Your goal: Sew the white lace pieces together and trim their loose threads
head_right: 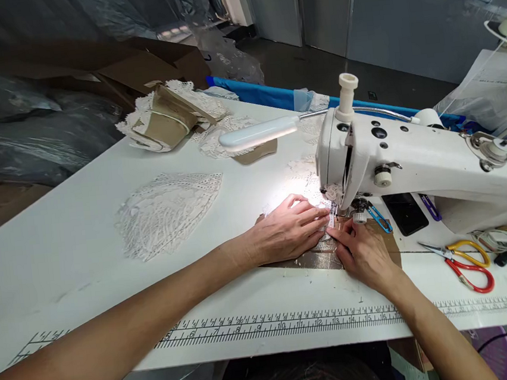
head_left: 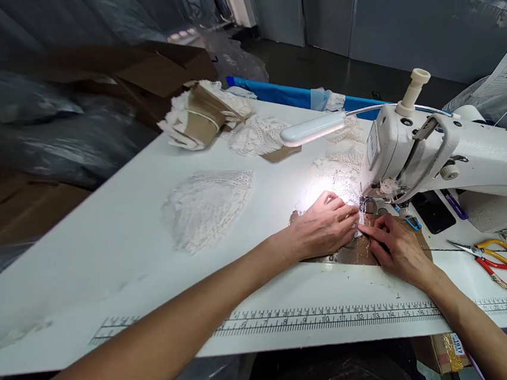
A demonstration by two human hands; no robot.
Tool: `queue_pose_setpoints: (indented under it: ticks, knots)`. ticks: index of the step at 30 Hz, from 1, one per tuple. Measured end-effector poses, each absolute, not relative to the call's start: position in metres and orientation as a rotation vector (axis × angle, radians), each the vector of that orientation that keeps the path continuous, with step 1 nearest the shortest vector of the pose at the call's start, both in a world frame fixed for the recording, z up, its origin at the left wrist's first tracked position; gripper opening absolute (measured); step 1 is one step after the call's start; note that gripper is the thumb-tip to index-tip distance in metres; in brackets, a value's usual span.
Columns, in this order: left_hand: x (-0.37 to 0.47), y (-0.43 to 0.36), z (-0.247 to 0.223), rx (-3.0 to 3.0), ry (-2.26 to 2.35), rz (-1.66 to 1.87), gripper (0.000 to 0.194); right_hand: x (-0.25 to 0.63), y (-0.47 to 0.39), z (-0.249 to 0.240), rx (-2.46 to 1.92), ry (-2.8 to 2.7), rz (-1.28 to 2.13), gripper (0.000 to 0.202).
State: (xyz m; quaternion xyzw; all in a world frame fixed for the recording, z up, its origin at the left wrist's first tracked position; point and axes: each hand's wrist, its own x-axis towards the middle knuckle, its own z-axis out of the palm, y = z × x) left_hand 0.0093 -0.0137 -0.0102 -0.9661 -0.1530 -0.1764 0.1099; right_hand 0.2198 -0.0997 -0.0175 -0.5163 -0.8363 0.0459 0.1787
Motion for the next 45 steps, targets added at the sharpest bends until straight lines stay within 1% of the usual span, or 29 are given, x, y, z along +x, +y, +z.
queue_pose_setpoints:
  ticks: [8,16,20,23,27,29,31,34,36,38,41,43,45]
  knots:
    - [0.011,-0.014,-0.009,-2.852,-0.555,-0.429,0.035,0.214,-0.098,-0.01,-1.596,-2.417,0.13,0.036]
    - [0.018,-0.015,-0.011,-2.792,-0.708,-0.33,0.027,0.21,-0.089,-0.009,-1.75,-2.433,0.096,0.039]
    - [0.022,-0.016,-0.013,-2.77,-0.775,-0.337,0.028,0.214,-0.087,-0.01,-1.703,-2.351,0.184,0.039]
    - [0.025,-0.017,-0.013,-2.773,-0.816,-0.376,0.031,0.222,-0.089,-0.01,-1.629,-2.189,0.291,0.038]
    - [0.015,-0.014,-0.005,-2.754,-0.866,-0.577,0.033,0.232,-0.091,-0.005,-1.633,-1.99,0.479,0.033]
    - [0.007,-0.009,0.0,-2.788,-0.796,-0.706,0.03,0.234,-0.091,-0.002,-1.639,-1.949,0.564,0.026]
    - [0.0,-0.004,0.003,-2.906,-0.571,-0.748,0.026,0.236,-0.09,0.002,-1.633,-1.954,0.641,0.02]
    - [-0.001,0.004,0.002,-3.073,-0.239,-0.632,0.024,0.235,-0.088,0.007,-1.612,-2.013,0.718,0.015]
    - [0.004,0.009,-0.002,-3.128,-0.217,-0.56,0.03,0.234,-0.086,0.01,-1.626,-2.077,0.681,0.013]
    - [0.009,0.012,-0.005,-3.187,-0.309,-0.557,0.033,0.231,-0.086,0.012,-1.652,-2.144,0.607,0.011]
    - [0.014,0.012,-0.007,-3.252,-0.638,-0.68,0.027,0.226,-0.085,0.014,-1.649,-2.209,0.524,0.014]
    - [0.015,0.01,-0.007,-3.195,-0.891,-0.808,0.027,0.222,-0.085,0.012,-1.622,-2.263,0.454,0.018]
    - [0.016,0.007,-0.007,-3.111,-1.038,-0.892,0.028,0.218,-0.084,0.009,-1.6,-2.339,0.344,0.025]
